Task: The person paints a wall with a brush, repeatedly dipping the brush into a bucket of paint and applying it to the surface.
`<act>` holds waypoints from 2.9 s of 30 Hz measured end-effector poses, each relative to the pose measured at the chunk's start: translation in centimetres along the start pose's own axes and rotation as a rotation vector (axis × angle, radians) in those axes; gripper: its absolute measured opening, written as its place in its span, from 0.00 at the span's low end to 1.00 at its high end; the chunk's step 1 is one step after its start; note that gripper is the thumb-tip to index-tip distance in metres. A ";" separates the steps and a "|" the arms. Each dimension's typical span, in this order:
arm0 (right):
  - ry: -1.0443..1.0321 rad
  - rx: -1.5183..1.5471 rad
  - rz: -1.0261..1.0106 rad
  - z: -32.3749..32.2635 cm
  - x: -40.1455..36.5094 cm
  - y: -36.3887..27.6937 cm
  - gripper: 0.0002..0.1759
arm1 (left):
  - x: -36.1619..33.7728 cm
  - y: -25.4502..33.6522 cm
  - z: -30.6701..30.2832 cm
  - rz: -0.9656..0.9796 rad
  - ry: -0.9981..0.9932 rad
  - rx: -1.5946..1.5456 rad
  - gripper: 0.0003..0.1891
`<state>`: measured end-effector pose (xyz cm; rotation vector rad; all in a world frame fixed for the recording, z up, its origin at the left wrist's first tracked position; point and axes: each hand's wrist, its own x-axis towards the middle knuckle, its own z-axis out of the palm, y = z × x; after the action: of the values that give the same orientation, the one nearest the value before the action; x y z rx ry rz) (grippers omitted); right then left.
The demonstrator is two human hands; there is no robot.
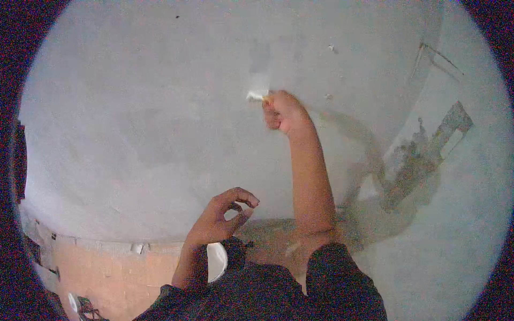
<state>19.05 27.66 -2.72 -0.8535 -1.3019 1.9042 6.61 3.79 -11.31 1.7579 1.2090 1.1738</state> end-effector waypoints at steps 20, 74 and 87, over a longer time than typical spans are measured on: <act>0.399 -0.556 -0.257 0.2 5.7 17.4 0.36 | 0.2 -3.1 0.1 -0.030 -0.007 -0.081 0.13; 0.178 -0.249 0.199 -5.4 3.0 18.1 0.24 | -1.6 -6.2 3.2 -0.036 -0.216 -0.132 0.11; 0.137 -0.370 -0.282 1.7 -5.0 -2.3 0.28 | -0.2 -1.5 -1.0 0.011 -0.026 -0.023 0.10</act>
<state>20.86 23.32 0.71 -0.9072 -1.6211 1.3855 5.16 4.13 -12.36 1.7596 1.1672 1.1634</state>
